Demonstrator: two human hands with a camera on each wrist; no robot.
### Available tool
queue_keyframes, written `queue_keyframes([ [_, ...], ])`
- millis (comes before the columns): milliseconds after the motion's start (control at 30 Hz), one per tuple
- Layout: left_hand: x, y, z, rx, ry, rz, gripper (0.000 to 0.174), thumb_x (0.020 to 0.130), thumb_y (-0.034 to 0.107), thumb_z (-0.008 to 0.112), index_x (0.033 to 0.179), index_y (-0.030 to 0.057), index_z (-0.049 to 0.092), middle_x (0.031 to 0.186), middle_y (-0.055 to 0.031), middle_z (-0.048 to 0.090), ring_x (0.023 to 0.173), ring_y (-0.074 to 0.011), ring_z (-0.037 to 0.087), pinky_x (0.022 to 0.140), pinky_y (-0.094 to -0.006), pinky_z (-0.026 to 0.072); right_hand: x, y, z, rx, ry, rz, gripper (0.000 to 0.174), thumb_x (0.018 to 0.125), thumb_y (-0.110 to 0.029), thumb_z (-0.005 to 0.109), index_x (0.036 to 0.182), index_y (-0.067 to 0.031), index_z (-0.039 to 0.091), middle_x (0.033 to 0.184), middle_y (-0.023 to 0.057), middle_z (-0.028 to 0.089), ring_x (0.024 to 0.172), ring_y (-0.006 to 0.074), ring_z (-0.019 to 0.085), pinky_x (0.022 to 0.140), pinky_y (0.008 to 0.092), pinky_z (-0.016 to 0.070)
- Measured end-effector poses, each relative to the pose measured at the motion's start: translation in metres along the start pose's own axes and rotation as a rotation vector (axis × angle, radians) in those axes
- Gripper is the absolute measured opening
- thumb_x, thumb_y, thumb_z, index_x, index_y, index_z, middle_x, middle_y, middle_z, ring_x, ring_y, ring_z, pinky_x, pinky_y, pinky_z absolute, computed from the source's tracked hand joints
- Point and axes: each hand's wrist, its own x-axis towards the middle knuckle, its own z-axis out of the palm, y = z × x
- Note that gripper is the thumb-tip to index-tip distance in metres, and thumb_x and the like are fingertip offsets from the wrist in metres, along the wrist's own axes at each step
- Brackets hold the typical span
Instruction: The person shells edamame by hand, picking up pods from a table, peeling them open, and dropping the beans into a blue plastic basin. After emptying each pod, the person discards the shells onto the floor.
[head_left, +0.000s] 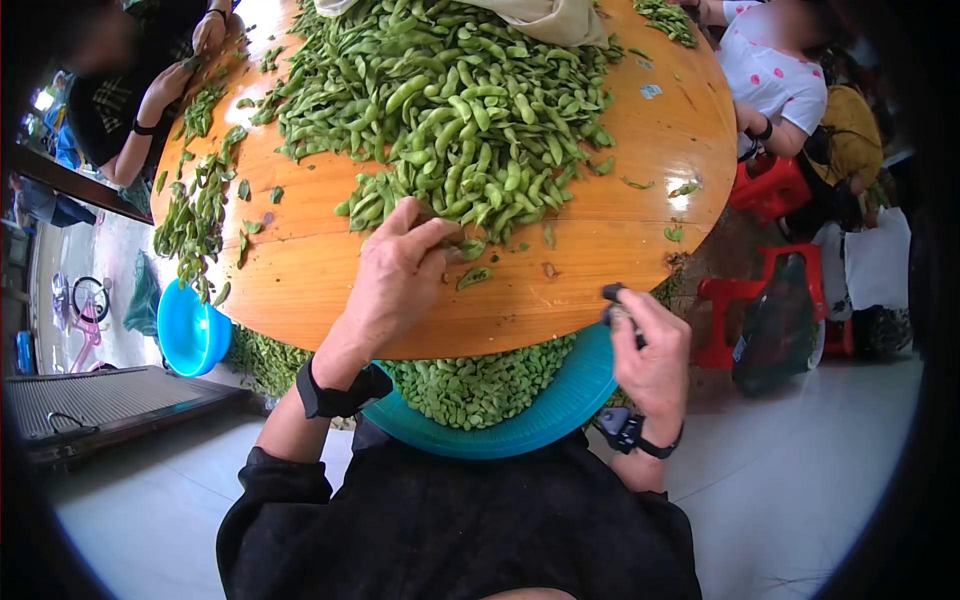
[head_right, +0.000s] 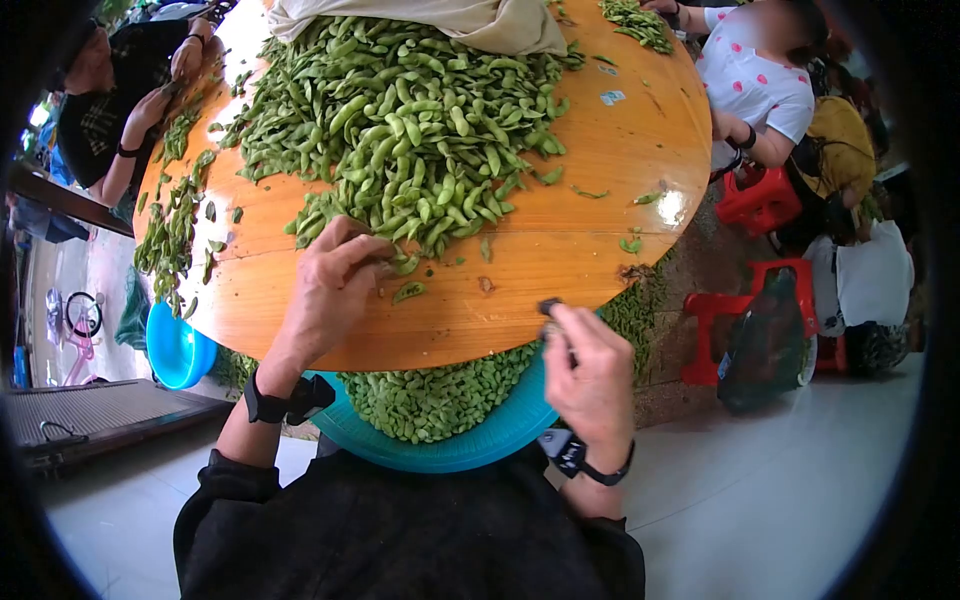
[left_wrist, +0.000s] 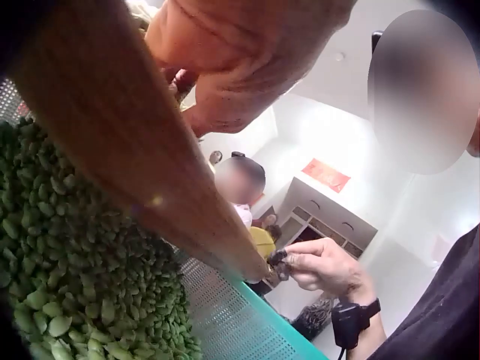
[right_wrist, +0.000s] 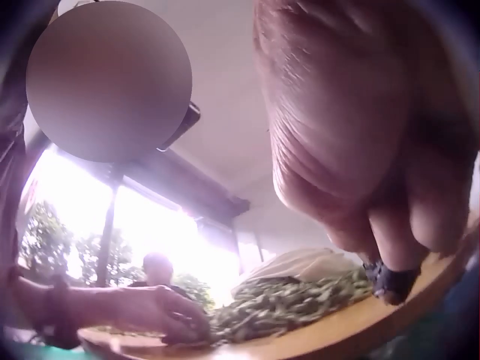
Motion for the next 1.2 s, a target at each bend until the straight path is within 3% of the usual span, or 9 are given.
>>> queue_keyframes([
  [133,-0.003,0.013,-0.009,-0.165,-0.050,-0.203,0.017,0.082,-0.001,0.071,0.099,0.0021,0.070,0.087,-0.0037,0.064,0.070,-0.0127,0.057,0.069,-0.0239,0.0479,0.012,-0.019,0.034,0.235,0.007,-0.078,0.021,0.086,0.004,0.060,0.106,0.0037,0.065,0.082,0.0145,0.066,0.070,0.0250,0.068,0.060,0.0329,0.0516],
  [300,-0.028,0.026,0.010,-0.610,-0.128,-0.286,0.014,0.090,0.009,0.071,0.100,-0.0008,0.070,0.084,0.0023,0.068,0.064,-0.0025,0.052,0.055,-0.0195,0.0403,0.015,-0.033,0.050,0.664,-0.154,0.108,0.026,0.090,0.000,0.061,0.115,0.0039,0.065,0.078,0.0064,0.055,0.061,0.0103,0.050,0.054,0.0254,0.0406],
  [400,-0.033,0.035,0.009,-0.739,-0.236,-0.525,0.016,0.091,0.008,0.071,0.103,-0.0009,0.069,0.080,0.0003,0.068,0.057,-0.0028,0.050,0.049,-0.0190,0.0388,0.013,-0.030,0.054,0.649,-0.191,0.062,0.025,0.090,0.000,0.062,0.114,0.0044,0.065,0.077,0.0057,0.053,0.063,0.0100,0.051,0.055,0.0254,0.0403],
  [567,-0.036,0.035,0.011,-0.867,-0.273,-0.605,0.016,0.093,0.009,0.068,0.102,-0.0040,0.068,0.080,-0.0026,0.068,0.061,-0.0035,0.055,0.053,-0.0207,0.0444,0.012,-0.026,0.054,0.601,-0.219,0.054,0.023,0.089,0.000,0.063,0.111,0.0053,0.066,0.075,0.0049,0.051,0.063,0.0099,0.049,0.055,0.0257,0.0395],
  [733,-0.039,0.032,0.014,-0.949,-0.264,-0.583,0.012,0.093,0.010,0.068,0.095,-0.0015,0.068,0.073,-0.0028,0.064,0.051,-0.0055,0.051,0.044,-0.0201,0.0334,0.012,-0.018,0.056,0.694,-0.208,0.015,0.021,0.091,-0.001,0.062,0.111,0.0058,0.066,0.075,0.0030,0.049,0.060,0.0085,0.048,0.053,0.0249,0.0385],
  [800,-0.037,0.029,0.009,-1.101,-0.351,-0.626,0.011,0.094,0.009,0.067,0.096,-0.0012,0.066,0.071,-0.0008,0.061,0.052,-0.0050,0.050,0.045,-0.0204,0.0348,0.014,-0.016,0.049,1.190,-0.419,0.315,0.021,0.093,-0.001,0.060,0.112,0.0058,0.065,0.078,0.0009,0.051,0.057,0.0059,0.047,0.049,0.0229,0.0374],
  [933,-0.041,0.021,0.016,-1.347,-0.441,-0.554,0.010,0.096,0.008,0.064,0.098,-0.0005,0.061,0.070,-0.0001,0.058,0.056,-0.0057,0.049,0.048,-0.0218,0.0364,0.013,-0.014,0.051,1.228,-0.426,0.314,0.019,0.094,0.000,0.058,0.111,0.0055,0.065,0.079,-0.0007,0.051,0.055,0.0038,0.047,0.047,0.0208,0.0365],
  [1100,-0.042,0.046,0.026,-0.897,-0.234,-0.429,0.009,0.097,0.007,0.061,0.097,-0.0009,0.057,0.076,-0.0017,0.061,0.068,-0.0071,0.056,0.057,-0.0235,0.0445,0.009,-0.023,0.063,0.596,-0.111,-0.063,0.013,0.092,0.000,0.060,0.103,0.0041,0.065,0.078,0.0028,0.053,0.058,0.0074,0.051,0.052,0.0241,0.0416],
  [1200,-0.039,0.037,0.020,-0.522,-0.240,-0.238,0.015,0.101,0.011,0.056,0.093,-0.0024,0.056,0.076,-0.0024,0.061,0.068,-0.0063,0.058,0.058,-0.0226,0.0471,0.010,-0.020,0.063,0.660,-0.159,0.053,0.013,0.089,0.002,0.061,0.102,0.0034,0.064,0.077,0.0061,0.054,0.062,0.0118,0.055,0.055,0.0263,0.0432],
])
